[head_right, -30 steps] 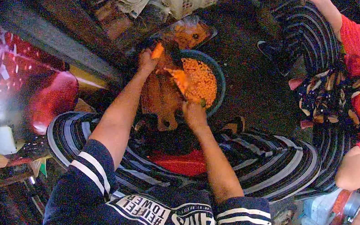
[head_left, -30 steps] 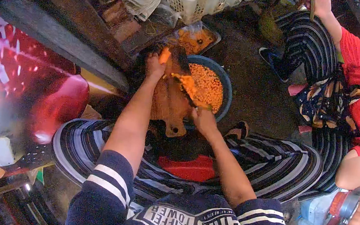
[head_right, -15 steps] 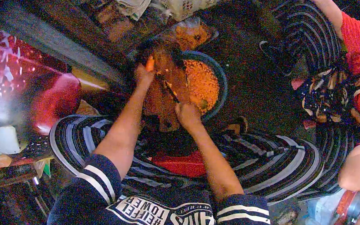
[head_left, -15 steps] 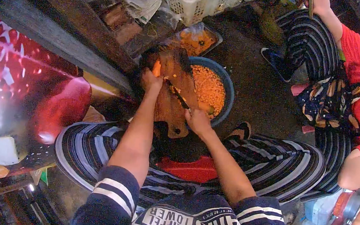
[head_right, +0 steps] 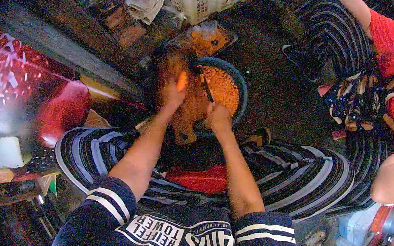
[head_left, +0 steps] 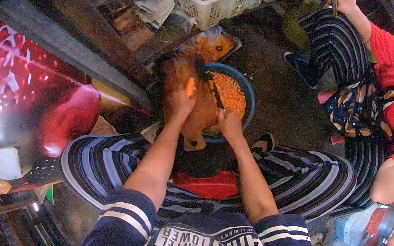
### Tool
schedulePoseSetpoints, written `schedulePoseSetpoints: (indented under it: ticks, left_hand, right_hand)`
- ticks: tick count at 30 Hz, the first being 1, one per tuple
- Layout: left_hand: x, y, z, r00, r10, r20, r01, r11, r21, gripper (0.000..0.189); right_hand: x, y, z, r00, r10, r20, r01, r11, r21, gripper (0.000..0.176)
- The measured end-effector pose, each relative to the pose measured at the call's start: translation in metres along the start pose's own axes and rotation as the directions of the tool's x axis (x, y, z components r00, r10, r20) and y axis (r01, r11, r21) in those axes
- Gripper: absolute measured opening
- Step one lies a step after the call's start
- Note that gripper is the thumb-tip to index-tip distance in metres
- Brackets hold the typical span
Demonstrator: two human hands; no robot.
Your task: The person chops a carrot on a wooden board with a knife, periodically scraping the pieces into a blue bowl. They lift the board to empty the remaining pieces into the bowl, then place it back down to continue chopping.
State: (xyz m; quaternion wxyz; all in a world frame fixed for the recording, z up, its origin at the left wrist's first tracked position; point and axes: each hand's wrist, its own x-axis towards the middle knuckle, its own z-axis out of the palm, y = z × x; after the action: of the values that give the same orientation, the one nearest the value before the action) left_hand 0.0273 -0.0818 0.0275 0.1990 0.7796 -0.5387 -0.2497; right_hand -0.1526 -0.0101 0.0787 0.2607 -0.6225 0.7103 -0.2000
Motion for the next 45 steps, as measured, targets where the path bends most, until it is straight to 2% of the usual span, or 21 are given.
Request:
schedulePoseSetpoints:
  ticks: [5, 7, 8, 10, 11, 13, 14, 16, 20, 23, 26, 29, 31, 32, 34, 36, 38, 39, 41, 43, 45]
  left_hand:
    - [-0.008, 0.004, 0.022, 0.949, 0.283, -0.136, -0.27, 0.957, 0.104, 0.06]
    - [-0.01, 0.006, 0.018, 0.998, 0.0, 0.061, 0.002, 0.999, -0.035, 0.069]
    - [-0.014, 0.009, 0.015, 0.998, 0.002, 0.062, 0.0, 0.999, -0.035, 0.069]
    - [-0.024, 0.019, 0.009, 0.999, -0.038, -0.024, 0.041, 0.988, 0.146, 0.073]
    - [-0.034, 0.03, -0.002, 0.999, -0.036, -0.021, 0.039, 0.988, 0.149, 0.073]
    - [-0.053, 0.059, -0.019, 0.958, 0.282, -0.045, -0.273, 0.951, 0.144, 0.063]
    - [-0.057, 0.064, -0.014, 0.957, 0.287, -0.04, -0.278, 0.95, 0.144, 0.063]
    - [-0.063, 0.073, -0.005, 0.656, 0.754, 0.025, -0.744, 0.642, 0.186, 0.045]
    - [-0.069, 0.07, 0.012, 0.681, 0.723, 0.118, -0.728, 0.652, 0.21, 0.039]
    - [-0.058, 0.075, 0.022, 0.704, 0.707, 0.063, -0.691, 0.663, 0.288, 0.039]
    - [-0.042, 0.078, 0.03, 0.743, 0.666, 0.063, -0.646, 0.69, 0.325, 0.041]
    - [-0.026, 0.081, 0.028, 0.805, 0.572, 0.155, -0.587, 0.735, 0.34, 0.043]
    - [-0.015, 0.079, 0.03, 0.821, 0.559, 0.112, -0.565, 0.773, 0.288, 0.044]
    - [-0.008, 0.081, 0.03, 0.856, 0.493, 0.156, -0.515, 0.78, 0.357, 0.043]
    - [-0.004, 0.084, 0.028, 0.856, 0.514, 0.056, -0.508, 0.815, 0.278, 0.041]
    - [-0.005, 0.088, 0.019, 0.854, 0.519, -0.048, -0.5, 0.842, 0.204, 0.04]
    - [-0.01, 0.089, 0.015, 0.69, 0.701, -0.183, -0.716, 0.698, -0.025, 0.036]
    - [-0.014, 0.089, 0.012, 0.693, 0.697, -0.184, -0.712, 0.702, -0.019, 0.036]
    - [-0.029, 0.091, 0.01, 0.629, 0.777, 0.02, -0.777, 0.629, -0.006, 0.033]
    - [-0.041, 0.089, 0.018, 0.619, 0.785, -0.004, -0.785, 0.619, -0.021, 0.033]
    - [-0.048, 0.084, 0.026, 0.58, 0.813, 0.041, -0.812, 0.582, -0.05, 0.032]
  right_hand:
    - [0.006, 0.019, -0.003, 0.998, 0.053, 0.03, -0.055, 0.997, 0.056, 0.042]
    - [0.006, 0.028, -0.003, 0.998, -0.032, -0.051, 0.037, 0.995, 0.094, 0.04]
    - [0.008, 0.035, -0.002, 0.998, -0.03, -0.052, 0.035, 0.995, 0.095, 0.04]
    - [0.017, 0.055, 0.008, 0.973, -0.012, 0.233, -0.051, 0.963, 0.266, 0.04]
    - [0.025, 0.073, 0.026, 0.973, -0.009, 0.232, -0.055, 0.962, 0.268, 0.04]
    - [0.041, 0.107, 0.058, 0.931, 0.147, 0.334, -0.317, 0.778, 0.542, 0.038]
    - [0.037, 0.092, 0.041, 0.931, 0.152, 0.331, -0.32, 0.776, 0.543, 0.038]
    - [0.02, 0.033, -0.02, 0.825, 0.21, 0.524, -0.56, 0.417, 0.716, 0.037]
    - [0.019, 0.028, -0.042, 0.787, 0.215, 0.578, -0.616, 0.325, 0.718, 0.035]
    - [0.022, 0.039, -0.043, 0.778, 0.263, 0.571, -0.621, 0.467, 0.63, 0.035]
    - [0.018, 0.041, -0.056, 0.846, 0.222, 0.486, -0.51, 0.605, 0.612, 0.036]
    - [0.013, 0.026, -0.091, 0.798, 0.181, 0.574, -0.518, 0.692, 0.503, 0.042]
    - [0.013, 0.013, -0.106, 0.726, 0.336, 0.599, -0.504, 0.853, 0.133, 0.039]
    - [0.013, 0.012, -0.105, 0.727, 0.34, 0.597, -0.506, 0.853, 0.131, 0.039]
    - [0.008, 0.01, -0.097, 0.907, 0.285, 0.31, -0.241, 0.955, -0.171, 0.04]
    - [0.006, 0.013, -0.082, 0.945, 0.246, 0.215, -0.186, 0.946, -0.265, 0.037]
    - [0.007, 0.01, -0.075, 0.974, 0.189, 0.126, -0.133, 0.923, -0.361, 0.036]
    - [0.008, 0.01, -0.073, 0.975, 0.19, 0.116, -0.135, 0.92, -0.367, 0.033]
    - [0.008, 0.007, -0.07, 0.976, 0.189, 0.109, -0.136, 0.918, -0.372, 0.032]
    - [0.005, 0.004, -0.07, 0.995, 0.096, 0.008, -0.087, 0.931, -0.355, 0.017]
    - [0.003, -0.001, -0.074, 0.996, 0.087, -0.033, -0.093, 0.93, -0.355, 0.017]
